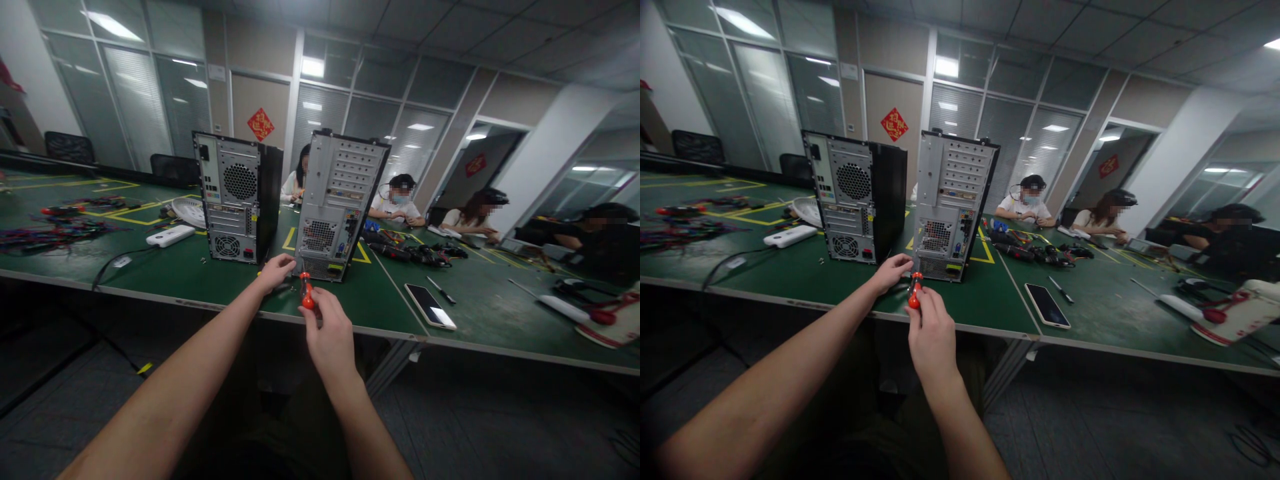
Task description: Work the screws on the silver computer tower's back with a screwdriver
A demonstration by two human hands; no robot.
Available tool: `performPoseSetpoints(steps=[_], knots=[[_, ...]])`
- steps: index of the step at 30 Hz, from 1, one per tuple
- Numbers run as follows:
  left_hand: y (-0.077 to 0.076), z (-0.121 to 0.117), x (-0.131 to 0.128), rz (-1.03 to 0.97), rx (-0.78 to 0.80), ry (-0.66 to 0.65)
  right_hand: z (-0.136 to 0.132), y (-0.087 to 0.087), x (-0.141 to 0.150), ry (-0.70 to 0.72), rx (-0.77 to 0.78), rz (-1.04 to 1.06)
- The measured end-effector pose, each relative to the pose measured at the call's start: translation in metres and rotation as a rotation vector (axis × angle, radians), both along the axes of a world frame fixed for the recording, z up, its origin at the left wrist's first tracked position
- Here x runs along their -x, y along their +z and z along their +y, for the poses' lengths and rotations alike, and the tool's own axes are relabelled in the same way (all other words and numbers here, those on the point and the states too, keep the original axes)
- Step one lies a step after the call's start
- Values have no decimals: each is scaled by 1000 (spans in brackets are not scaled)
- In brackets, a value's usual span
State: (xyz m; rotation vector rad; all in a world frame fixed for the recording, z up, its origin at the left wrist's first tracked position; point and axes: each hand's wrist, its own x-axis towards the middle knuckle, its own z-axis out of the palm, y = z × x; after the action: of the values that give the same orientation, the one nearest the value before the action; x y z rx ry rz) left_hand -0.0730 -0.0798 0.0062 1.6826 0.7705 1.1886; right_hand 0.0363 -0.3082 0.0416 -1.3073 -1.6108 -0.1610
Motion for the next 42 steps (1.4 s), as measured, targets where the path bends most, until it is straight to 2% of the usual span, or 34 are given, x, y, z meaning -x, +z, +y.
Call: performPoseSetpoints(steps=[10, 23, 36, 42], knots=[[-2, 3, -2, -10, 11, -1, -3, 2, -2, 13, 31, -203], [-3, 2, -2, -2, -15, 10, 0, -1, 0, -35, 42, 20], [-5, 6, -2, -15, -13, 17, -1, 0, -3, 9, 31, -174], [-2, 2, -1, -9, 3, 6, -3, 3, -1, -26, 27, -106]])
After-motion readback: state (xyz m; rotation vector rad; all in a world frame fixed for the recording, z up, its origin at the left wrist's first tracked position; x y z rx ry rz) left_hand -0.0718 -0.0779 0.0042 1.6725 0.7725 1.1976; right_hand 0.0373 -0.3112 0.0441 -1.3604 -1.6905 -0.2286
